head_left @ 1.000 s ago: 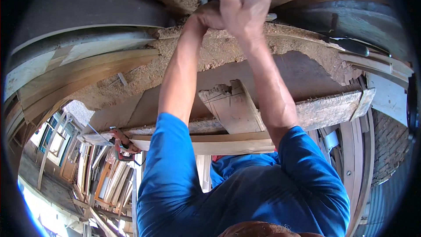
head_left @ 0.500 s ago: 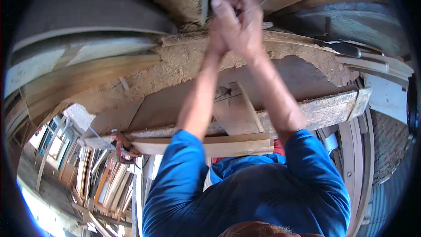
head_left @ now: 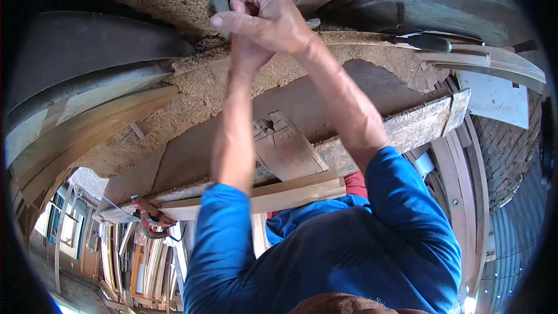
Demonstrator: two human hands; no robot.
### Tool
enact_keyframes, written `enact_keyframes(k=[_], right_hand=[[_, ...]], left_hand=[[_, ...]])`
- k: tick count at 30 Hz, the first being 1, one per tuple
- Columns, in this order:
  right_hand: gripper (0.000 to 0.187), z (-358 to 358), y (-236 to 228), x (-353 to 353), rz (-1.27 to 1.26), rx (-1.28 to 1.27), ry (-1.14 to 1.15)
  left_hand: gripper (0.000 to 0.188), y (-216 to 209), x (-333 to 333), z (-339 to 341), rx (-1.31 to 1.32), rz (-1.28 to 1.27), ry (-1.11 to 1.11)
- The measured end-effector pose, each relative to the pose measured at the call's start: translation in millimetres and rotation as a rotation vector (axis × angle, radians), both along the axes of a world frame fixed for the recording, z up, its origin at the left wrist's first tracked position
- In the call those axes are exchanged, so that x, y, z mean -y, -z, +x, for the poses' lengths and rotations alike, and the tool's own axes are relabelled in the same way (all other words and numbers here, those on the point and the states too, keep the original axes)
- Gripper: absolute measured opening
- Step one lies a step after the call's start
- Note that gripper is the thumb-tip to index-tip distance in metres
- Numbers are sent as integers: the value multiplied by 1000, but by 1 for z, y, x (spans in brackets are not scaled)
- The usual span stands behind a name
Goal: The person measures wood planks with a tape measure, marks them with a pencil, uses a handheld planer on a board, and attaches pieces together using a hammer and metal clamps.
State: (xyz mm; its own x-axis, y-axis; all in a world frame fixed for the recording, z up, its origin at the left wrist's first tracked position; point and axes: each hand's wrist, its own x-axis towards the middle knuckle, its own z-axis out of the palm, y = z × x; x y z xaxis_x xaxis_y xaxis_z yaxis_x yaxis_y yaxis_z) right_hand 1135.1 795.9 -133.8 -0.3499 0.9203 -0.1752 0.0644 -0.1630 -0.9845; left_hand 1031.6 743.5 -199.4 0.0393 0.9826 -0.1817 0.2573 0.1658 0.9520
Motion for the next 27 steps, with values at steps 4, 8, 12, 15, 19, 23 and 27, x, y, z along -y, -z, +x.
enact_keyframes(k=[4,8,12,15,19,23,27], right_hand=[[35,-9,6,15,45,-48,209],[33,-31,-22,27,252,197,558],[37,-34,-1,8,73,35,604],[41,-25,-18,6,86,128,439],[44,9,-9,-10,-135,-225,-84],[37,-9,-22,0,-52,-148,217],[34,-33,-31,25,135,216,572]], left_hand=[[45,-2,2,11,12,-14,-29],[47,4,-21,-35,438,-280,346],[48,21,-38,-37,548,-345,496],[49,21,-21,-29,465,-234,332],[56,-8,1,20,132,75,-186],[51,-4,7,4,49,73,-100],[52,3,-24,-37,507,-258,343]])
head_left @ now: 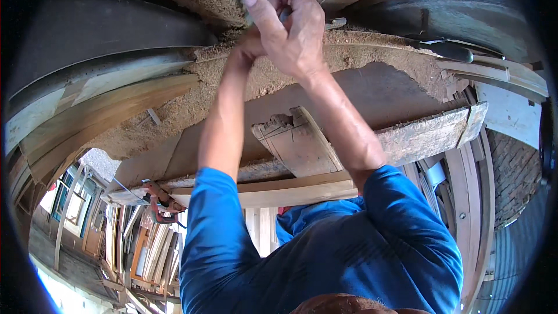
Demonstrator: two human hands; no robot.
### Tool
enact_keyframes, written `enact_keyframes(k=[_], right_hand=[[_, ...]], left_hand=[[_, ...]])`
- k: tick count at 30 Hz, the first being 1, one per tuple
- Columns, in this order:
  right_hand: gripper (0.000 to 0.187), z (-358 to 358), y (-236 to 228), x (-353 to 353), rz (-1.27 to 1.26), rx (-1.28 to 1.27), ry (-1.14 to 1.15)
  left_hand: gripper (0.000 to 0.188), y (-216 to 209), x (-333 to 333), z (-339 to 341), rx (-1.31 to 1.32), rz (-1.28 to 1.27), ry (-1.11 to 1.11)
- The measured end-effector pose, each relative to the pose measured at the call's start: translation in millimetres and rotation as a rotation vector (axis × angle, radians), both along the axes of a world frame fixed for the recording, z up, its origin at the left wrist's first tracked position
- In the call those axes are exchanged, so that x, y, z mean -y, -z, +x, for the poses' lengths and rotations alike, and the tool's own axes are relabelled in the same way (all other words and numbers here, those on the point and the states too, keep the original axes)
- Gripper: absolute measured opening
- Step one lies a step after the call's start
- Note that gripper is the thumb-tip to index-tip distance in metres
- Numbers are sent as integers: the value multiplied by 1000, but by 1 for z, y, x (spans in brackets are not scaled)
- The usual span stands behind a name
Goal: The person measures wood planks with a tape measure, marks them with a pencil, uses a handheld planer on a board, and attaches pieces together using a hammer and metal clamps.
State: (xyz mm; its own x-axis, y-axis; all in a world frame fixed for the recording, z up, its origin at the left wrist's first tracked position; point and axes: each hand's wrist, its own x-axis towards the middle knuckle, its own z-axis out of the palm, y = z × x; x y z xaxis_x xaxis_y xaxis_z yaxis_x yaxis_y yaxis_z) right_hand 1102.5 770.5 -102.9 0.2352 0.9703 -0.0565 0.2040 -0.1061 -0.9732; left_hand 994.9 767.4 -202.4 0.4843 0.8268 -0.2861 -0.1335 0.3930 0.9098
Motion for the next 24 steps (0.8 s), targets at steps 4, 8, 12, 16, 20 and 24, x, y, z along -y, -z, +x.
enact_keyframes(k=[4,8,12,16,20,24], right_hand=[[37,-6,-6,-14,-213,-110,21],[32,18,27,-14,-17,-175,-331],[40,35,31,-29,-239,-507,-745],[35,22,24,-2,96,-54,-201],[33,-6,20,3,-42,-40,45],[37,13,14,-11,-98,-1,-102]], left_hand=[[53,12,-5,-6,32,-13,64],[54,1,16,21,-236,233,-284],[55,-5,37,44,-461,389,-525],[58,-8,23,18,-144,167,-328],[62,4,16,3,73,-114,-135],[61,8,16,18,-121,80,-272]])
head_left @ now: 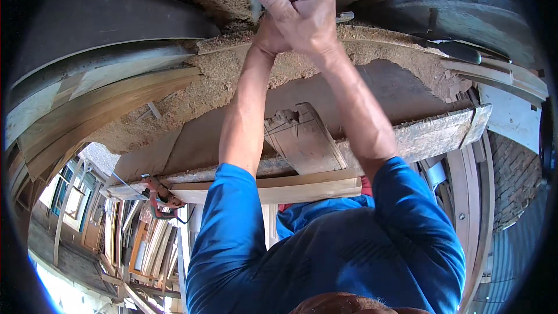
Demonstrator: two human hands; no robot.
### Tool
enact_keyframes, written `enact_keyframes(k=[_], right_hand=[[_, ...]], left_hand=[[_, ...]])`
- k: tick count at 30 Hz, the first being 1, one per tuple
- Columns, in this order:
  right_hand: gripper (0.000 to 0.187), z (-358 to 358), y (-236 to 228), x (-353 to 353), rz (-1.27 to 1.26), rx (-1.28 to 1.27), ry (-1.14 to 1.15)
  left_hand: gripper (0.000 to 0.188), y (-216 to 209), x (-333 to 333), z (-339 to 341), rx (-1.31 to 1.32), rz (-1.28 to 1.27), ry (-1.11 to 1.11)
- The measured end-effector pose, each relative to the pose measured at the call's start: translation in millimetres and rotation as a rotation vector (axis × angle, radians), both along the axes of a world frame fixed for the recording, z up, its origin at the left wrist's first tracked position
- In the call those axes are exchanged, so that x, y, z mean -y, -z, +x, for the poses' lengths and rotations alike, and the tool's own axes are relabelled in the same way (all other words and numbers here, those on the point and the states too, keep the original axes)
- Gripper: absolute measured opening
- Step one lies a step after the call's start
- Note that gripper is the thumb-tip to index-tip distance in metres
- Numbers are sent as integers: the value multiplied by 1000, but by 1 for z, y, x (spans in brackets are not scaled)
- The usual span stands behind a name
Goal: The person measures wood planks with a tape measure, marks them with a pencil, uses a handheld planer on a board, and attaches pieces together using a hammer and metal clamps.
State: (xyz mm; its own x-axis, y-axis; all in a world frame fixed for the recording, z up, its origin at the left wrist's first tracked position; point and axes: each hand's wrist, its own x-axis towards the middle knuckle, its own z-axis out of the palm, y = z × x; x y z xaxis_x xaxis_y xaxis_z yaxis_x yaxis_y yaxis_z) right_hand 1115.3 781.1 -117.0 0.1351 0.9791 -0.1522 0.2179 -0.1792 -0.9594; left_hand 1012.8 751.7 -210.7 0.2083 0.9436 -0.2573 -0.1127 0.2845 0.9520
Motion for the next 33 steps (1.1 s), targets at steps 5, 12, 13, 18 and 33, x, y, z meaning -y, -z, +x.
enact_keyframes(k=[5,12,13,18,33], right_hand=[[34,18,14,-9,-46,-288,-518],[35,-15,-1,23,68,77,83],[35,-21,1,17,61,34,198],[35,-4,-16,1,-78,-85,-38],[35,-10,6,7,88,31,93]], left_hand=[[60,-7,22,30,-386,158,-294],[58,-16,15,-9,59,-74,45],[58,-13,12,-11,87,-96,83],[57,-5,1,-14,-3,-40,56],[51,-66,-1,-31,-634,-168,555]])
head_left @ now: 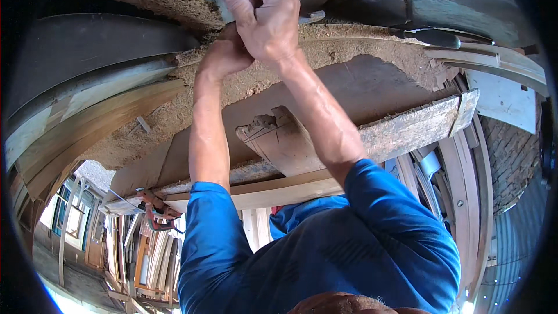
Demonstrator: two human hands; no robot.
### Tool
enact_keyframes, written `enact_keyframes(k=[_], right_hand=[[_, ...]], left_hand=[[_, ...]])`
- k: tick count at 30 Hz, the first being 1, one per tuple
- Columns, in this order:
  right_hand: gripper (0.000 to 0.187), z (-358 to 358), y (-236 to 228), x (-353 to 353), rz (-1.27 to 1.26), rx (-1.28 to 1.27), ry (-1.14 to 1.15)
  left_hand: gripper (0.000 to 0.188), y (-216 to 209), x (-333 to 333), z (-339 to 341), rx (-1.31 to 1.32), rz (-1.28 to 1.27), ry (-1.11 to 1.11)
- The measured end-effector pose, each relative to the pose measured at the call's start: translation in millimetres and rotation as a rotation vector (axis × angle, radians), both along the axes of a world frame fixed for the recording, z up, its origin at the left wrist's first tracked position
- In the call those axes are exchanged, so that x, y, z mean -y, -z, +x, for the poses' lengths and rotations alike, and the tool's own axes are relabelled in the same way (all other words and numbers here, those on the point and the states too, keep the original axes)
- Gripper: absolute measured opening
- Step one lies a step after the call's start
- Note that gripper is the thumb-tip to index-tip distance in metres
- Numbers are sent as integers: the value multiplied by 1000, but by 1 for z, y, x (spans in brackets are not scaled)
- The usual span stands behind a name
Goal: The person measures wood planks with a tape measure, marks them with a pencil, uses a handheld planer on a board, and attaches pieces together using a hammer and metal clamps.
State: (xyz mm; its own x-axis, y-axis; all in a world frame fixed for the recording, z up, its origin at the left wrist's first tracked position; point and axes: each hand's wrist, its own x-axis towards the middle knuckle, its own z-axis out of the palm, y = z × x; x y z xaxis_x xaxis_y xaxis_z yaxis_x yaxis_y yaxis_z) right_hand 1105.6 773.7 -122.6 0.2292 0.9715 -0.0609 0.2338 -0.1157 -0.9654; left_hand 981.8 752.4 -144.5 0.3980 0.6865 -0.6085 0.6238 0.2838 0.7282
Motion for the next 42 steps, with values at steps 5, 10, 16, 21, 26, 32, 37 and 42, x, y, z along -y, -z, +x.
enact_keyframes(k=[5,10,16,21,26,32,37,42], right_hand=[[35,32,9,-20,-96,-253,-598],[45,8,2,16,25,-171,70],[39,18,12,-5,-78,-294,-238],[44,40,7,-28,-197,-265,-773],[39,30,-4,4,44,318,-350],[33,39,4,-5,-110,-356,-516],[26,-4,-32,-10,23,-75,-22],[23,-2,-31,-6,-40,35,39]], left_hand=[[35,8,18,14,-9,344,-287],[34,32,29,4,-203,315,-203],[35,-2,28,24,-206,341,-335],[39,6,8,18,39,377,-210],[29,-15,-33,-9,-52,-58,205],[30,0,20,15,-65,357,-178],[41,-10,14,22,-60,208,-310],[35,9,-11,10,784,-126,-643]])
